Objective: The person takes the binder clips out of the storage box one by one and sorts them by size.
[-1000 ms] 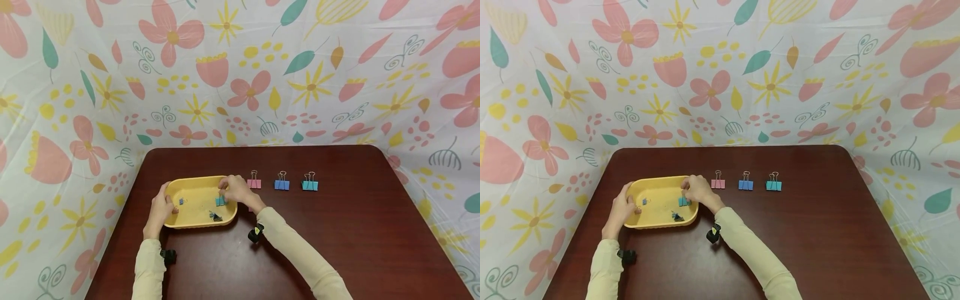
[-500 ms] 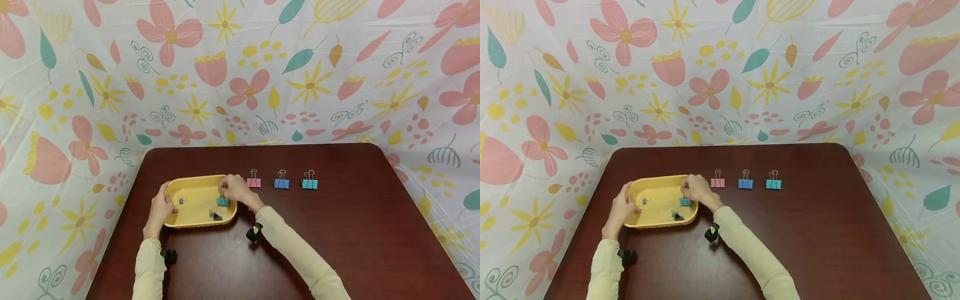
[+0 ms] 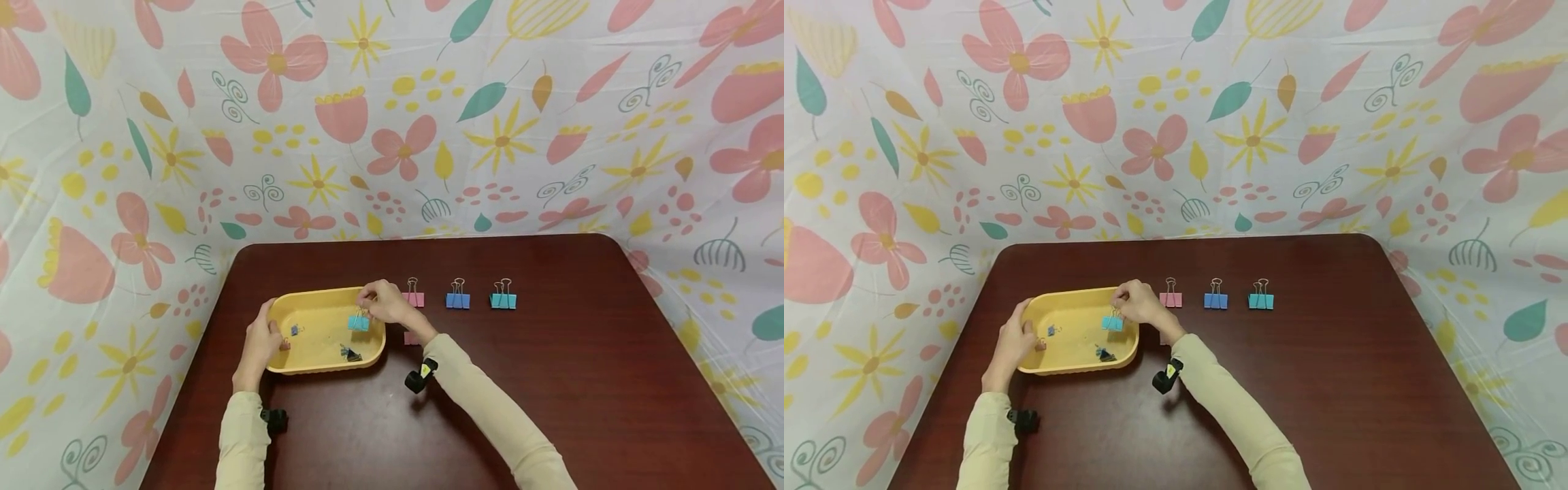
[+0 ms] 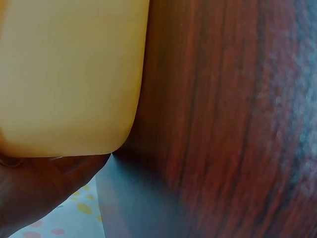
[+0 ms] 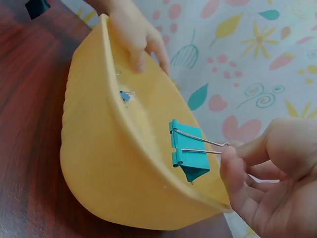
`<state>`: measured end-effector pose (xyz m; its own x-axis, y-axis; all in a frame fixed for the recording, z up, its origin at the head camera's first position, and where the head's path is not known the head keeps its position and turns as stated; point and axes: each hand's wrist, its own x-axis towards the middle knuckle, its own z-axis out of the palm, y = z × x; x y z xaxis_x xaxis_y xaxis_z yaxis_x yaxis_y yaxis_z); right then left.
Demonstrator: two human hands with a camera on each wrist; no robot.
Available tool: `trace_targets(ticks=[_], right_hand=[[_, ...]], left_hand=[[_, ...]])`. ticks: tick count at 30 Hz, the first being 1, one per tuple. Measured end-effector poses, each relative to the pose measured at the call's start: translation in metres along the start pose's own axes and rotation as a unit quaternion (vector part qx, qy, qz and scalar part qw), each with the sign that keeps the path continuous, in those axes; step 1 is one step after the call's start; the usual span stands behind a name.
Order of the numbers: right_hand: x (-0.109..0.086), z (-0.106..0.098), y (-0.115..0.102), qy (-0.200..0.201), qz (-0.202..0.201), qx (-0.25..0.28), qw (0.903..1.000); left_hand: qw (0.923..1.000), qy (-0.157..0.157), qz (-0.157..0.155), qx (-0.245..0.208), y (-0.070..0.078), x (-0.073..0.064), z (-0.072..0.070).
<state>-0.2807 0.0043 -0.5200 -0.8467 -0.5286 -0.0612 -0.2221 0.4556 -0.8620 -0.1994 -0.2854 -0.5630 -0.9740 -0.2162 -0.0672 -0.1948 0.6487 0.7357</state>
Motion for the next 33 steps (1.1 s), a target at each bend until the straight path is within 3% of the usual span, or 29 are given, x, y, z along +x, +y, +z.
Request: trace_targets(ticks=[8,12,24,33], right_hand=[[-0.004,-0.020,-0.011,0.011,-0.042,-0.016,0.9989],[-0.007,-0.035,-0.009,0.010,-0.043,-0.021,0.9988],[-0.035,-0.096,0.034,0.045,0.000,-0.020,0.9988],[-0.060,-0.121,0.064,0.045,0.038,-0.009,0.9982]], left_hand=[[0.9998,0.000,0.010,0.014,-0.001,0.000,-0.001],[0.9999,-0.005,0.004,0.014,0.000,0.000,-0.002],[0.9999,-0.004,0.006,0.015,-0.002,0.000,-0.002],[0.9998,0.001,0.007,0.017,0.000,-0.002,-0.001]])
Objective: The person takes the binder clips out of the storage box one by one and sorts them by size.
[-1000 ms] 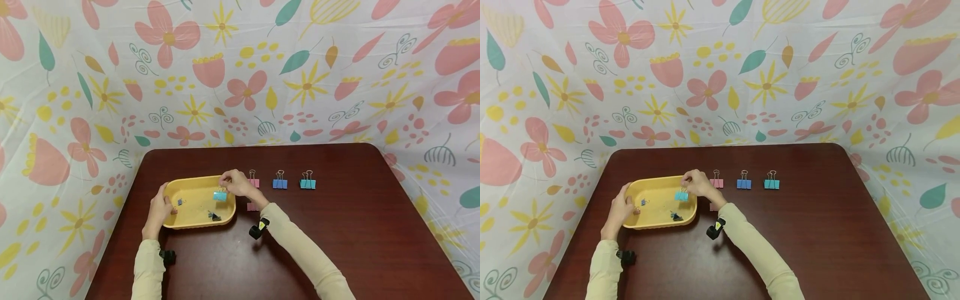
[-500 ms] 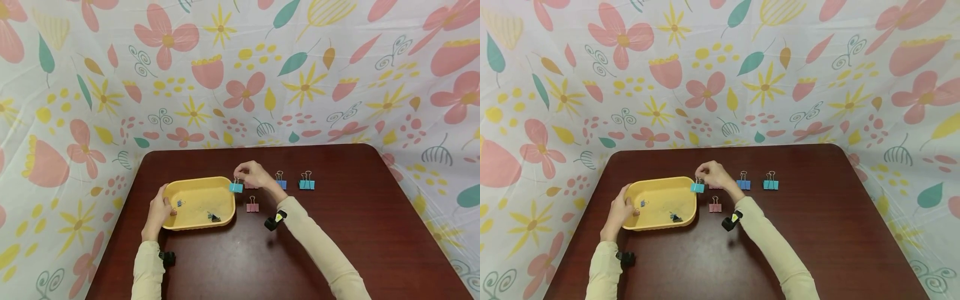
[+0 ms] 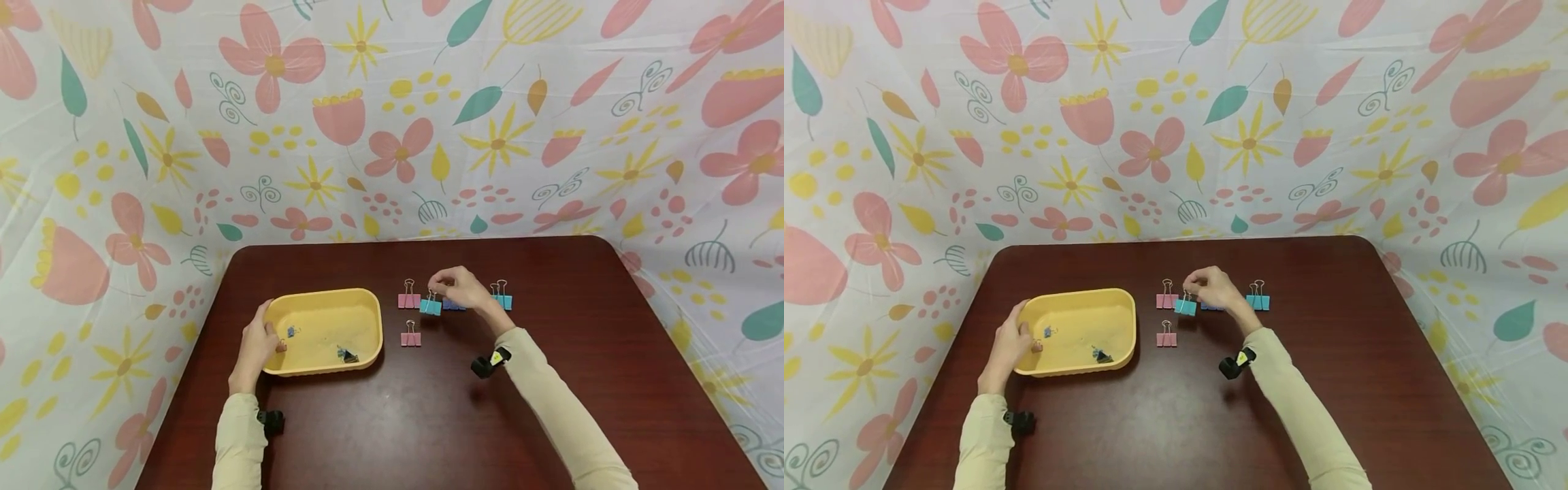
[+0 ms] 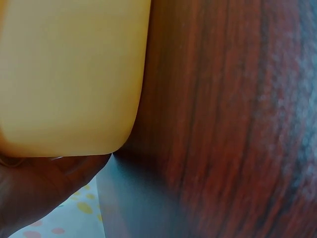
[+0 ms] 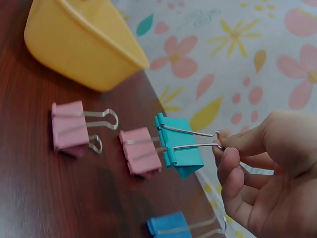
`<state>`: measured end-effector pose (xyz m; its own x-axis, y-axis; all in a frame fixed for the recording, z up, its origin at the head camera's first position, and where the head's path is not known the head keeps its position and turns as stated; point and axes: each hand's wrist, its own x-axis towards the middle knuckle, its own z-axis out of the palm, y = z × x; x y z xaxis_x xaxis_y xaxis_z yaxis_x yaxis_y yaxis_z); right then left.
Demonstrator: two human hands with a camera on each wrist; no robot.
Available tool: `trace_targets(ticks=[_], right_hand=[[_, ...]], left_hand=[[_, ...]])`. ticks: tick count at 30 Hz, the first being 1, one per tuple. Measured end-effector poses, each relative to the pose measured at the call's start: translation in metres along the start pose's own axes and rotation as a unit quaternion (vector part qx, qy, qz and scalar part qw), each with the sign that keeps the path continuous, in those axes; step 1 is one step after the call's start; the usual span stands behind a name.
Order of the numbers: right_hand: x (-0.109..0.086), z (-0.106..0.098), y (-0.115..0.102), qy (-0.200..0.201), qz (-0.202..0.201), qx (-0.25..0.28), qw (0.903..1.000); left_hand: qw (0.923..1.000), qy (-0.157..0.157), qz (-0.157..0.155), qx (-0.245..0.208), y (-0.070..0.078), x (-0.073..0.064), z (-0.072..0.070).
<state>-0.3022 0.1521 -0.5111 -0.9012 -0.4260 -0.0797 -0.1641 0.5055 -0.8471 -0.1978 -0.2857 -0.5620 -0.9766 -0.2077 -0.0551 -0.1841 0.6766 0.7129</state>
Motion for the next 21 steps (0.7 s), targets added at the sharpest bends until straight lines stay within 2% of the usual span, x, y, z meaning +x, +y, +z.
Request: trace_targets(ticks=[9,14,21], right_hand=[[-0.015,-0.013,0.022,-0.015,0.019,-0.004,0.9997],[-0.024,-0.014,0.036,-0.019,0.019,-0.015,0.9995],[-0.034,-0.009,0.052,-0.020,0.008,-0.029,0.9993]], left_hand=[[0.9999,-0.003,-0.007,-0.010,0.002,-0.002,0.001],[1.0000,0.000,-0.008,-0.006,0.002,-0.001,0.002],[0.9997,-0.008,-0.010,-0.022,0.001,0.000,0.000]])
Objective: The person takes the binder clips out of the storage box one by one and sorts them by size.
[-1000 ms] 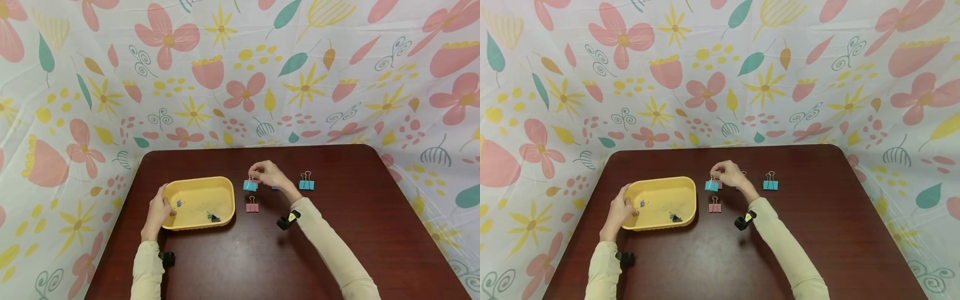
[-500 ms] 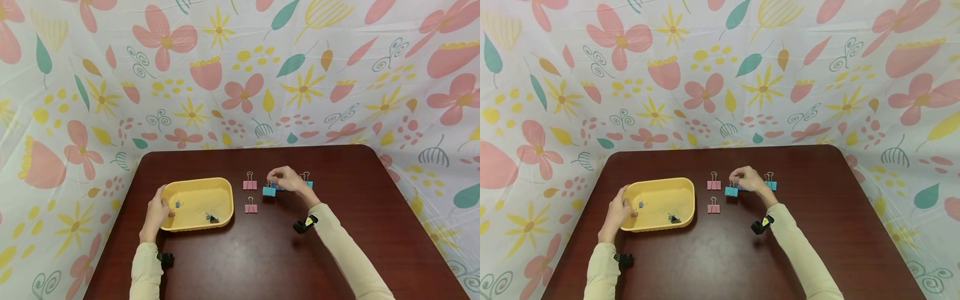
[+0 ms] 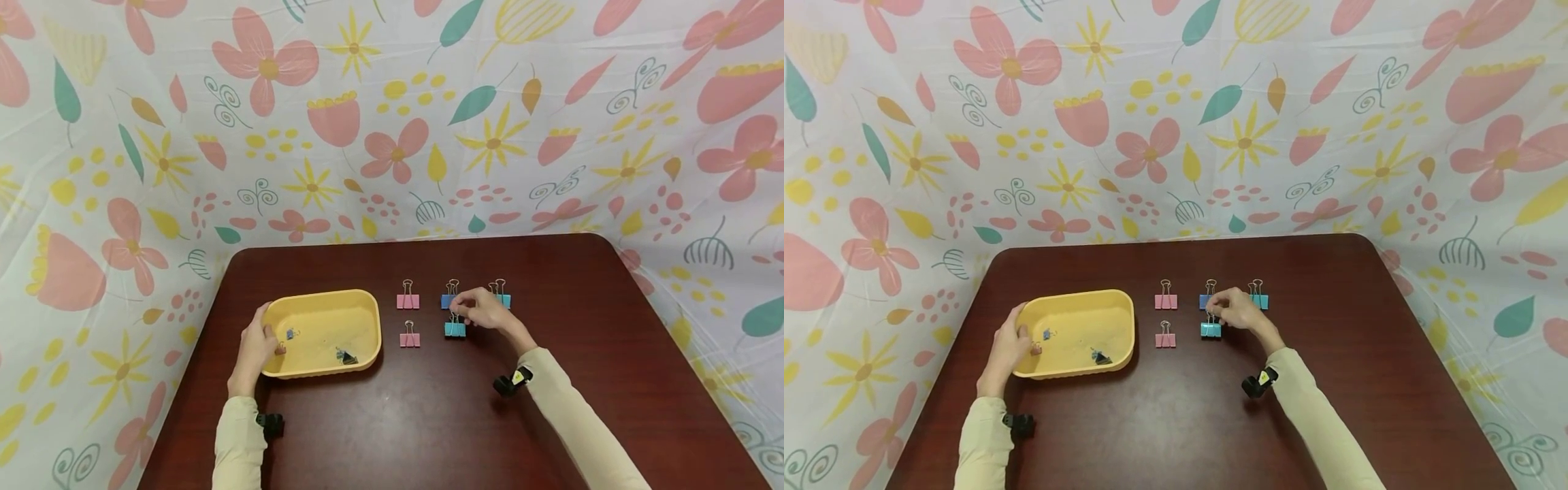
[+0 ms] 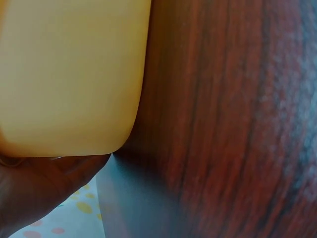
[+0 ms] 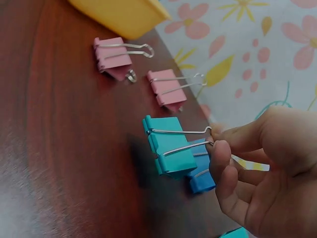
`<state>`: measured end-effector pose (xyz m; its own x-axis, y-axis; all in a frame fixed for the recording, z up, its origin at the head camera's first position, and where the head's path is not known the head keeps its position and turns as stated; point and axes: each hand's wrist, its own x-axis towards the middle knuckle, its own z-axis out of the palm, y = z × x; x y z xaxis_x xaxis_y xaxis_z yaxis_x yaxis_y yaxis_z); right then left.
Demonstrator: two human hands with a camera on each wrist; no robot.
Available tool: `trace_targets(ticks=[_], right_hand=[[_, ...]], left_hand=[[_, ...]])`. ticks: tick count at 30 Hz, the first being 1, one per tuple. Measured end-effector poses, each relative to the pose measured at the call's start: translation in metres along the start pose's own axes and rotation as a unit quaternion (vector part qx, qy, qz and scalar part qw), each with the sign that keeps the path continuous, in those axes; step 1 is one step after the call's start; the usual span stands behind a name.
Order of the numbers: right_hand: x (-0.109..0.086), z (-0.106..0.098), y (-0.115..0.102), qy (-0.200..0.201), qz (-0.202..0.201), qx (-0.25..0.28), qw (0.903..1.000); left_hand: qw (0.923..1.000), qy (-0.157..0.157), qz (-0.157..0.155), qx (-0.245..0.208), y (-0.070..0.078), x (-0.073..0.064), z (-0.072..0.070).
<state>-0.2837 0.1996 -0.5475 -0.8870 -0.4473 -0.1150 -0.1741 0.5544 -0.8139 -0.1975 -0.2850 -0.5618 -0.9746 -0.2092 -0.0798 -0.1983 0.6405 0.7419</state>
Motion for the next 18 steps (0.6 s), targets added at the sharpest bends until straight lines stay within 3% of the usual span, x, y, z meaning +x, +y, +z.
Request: trace_targets(ticks=[18], right_hand=[[-0.013,0.011,0.002,0.009,0.008,0.018,0.9998]], left_hand=[[1.0000,0.003,0.002,0.000,-0.001,0.001,0.000]])
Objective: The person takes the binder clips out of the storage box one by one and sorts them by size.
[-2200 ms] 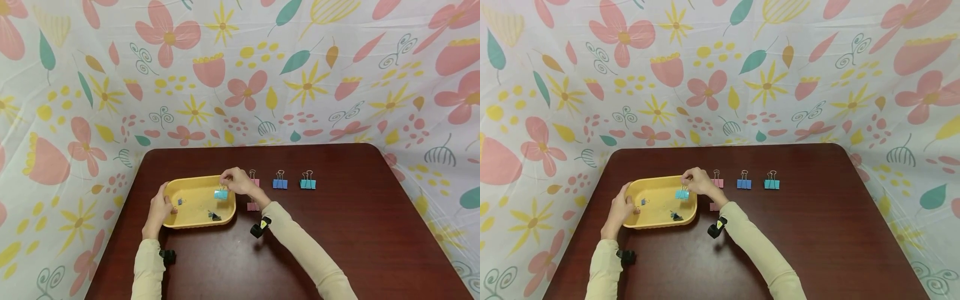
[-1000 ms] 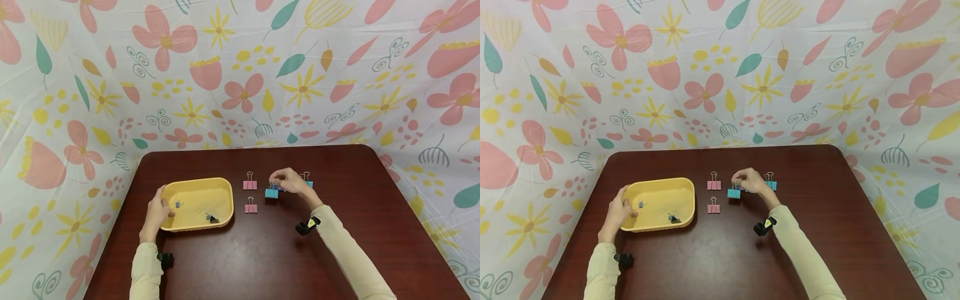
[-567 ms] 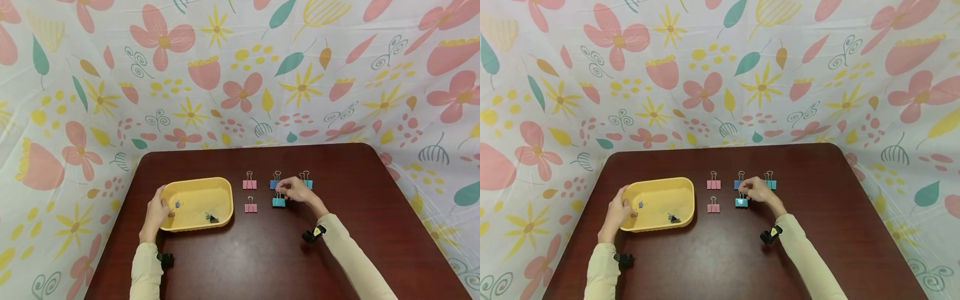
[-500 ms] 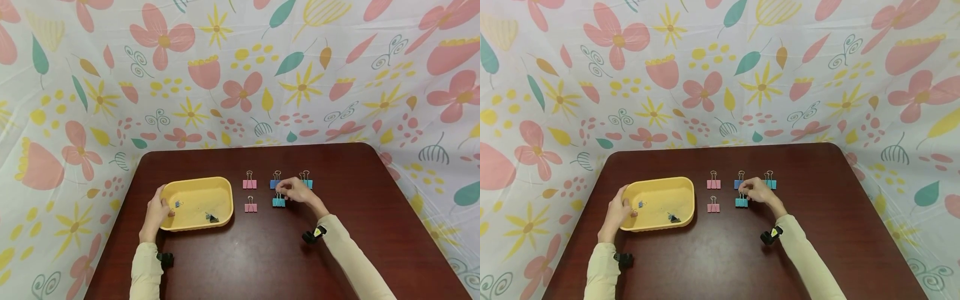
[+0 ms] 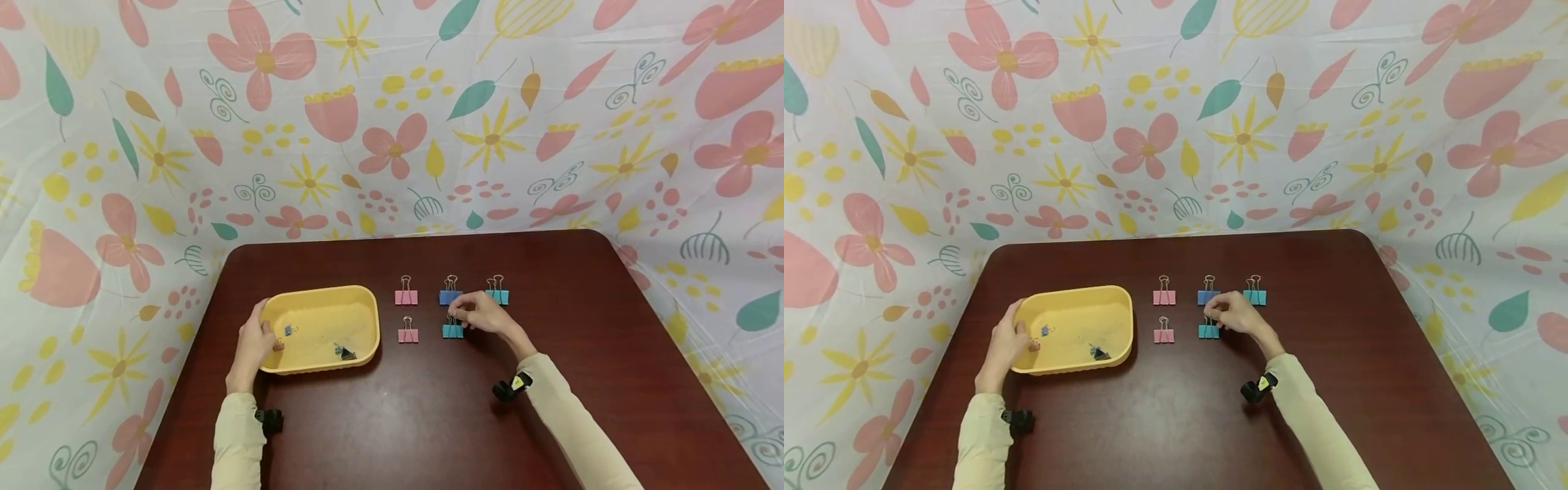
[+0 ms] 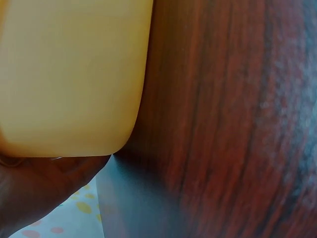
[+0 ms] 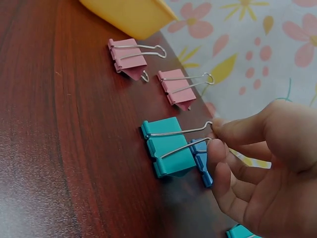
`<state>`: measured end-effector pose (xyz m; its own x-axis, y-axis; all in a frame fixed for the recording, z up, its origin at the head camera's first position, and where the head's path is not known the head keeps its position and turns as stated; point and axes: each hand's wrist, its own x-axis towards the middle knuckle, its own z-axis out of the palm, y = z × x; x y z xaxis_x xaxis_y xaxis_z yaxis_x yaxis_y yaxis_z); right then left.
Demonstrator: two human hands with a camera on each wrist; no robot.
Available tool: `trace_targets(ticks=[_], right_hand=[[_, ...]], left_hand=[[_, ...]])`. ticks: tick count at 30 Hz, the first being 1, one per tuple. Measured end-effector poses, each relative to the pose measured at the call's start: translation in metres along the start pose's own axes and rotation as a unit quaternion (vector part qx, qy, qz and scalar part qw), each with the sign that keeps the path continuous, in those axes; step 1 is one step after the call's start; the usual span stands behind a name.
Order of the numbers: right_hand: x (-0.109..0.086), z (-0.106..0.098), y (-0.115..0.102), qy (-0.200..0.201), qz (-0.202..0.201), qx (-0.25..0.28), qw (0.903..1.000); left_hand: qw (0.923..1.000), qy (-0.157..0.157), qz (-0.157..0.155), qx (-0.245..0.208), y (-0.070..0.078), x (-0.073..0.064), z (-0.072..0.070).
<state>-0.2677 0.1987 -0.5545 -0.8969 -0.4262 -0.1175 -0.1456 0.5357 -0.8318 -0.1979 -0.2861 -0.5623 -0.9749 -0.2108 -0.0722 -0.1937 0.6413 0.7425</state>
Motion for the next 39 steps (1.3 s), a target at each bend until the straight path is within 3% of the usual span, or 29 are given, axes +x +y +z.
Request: trace_targets(ticks=[12,16,22,34,39], right_hand=[[0.003,-0.004,-0.003,0.018,-0.009,0.034,0.9992],[0.012,-0.011,-0.015,0.042,-0.018,0.045,0.9979],[0.028,-0.014,-0.044,0.035,-0.036,0.068,0.9964],[0.065,0.027,-0.098,-0.012,-0.092,0.067,0.9934],[0.072,0.048,-0.112,-0.057,-0.104,0.075,0.9900]], left_hand=[[1.0000,-0.006,-0.008,-0.002,0.001,0.000,0.000],[0.9999,-0.007,-0.007,-0.005,0.001,-0.002,0.000],[0.9999,-0.007,-0.006,-0.006,0.001,-0.002,0.000],[0.9997,0.006,0.012,0.020,0.000,-0.001,0.001],[0.9994,0.009,0.013,0.031,0.000,0.000,0.001]])
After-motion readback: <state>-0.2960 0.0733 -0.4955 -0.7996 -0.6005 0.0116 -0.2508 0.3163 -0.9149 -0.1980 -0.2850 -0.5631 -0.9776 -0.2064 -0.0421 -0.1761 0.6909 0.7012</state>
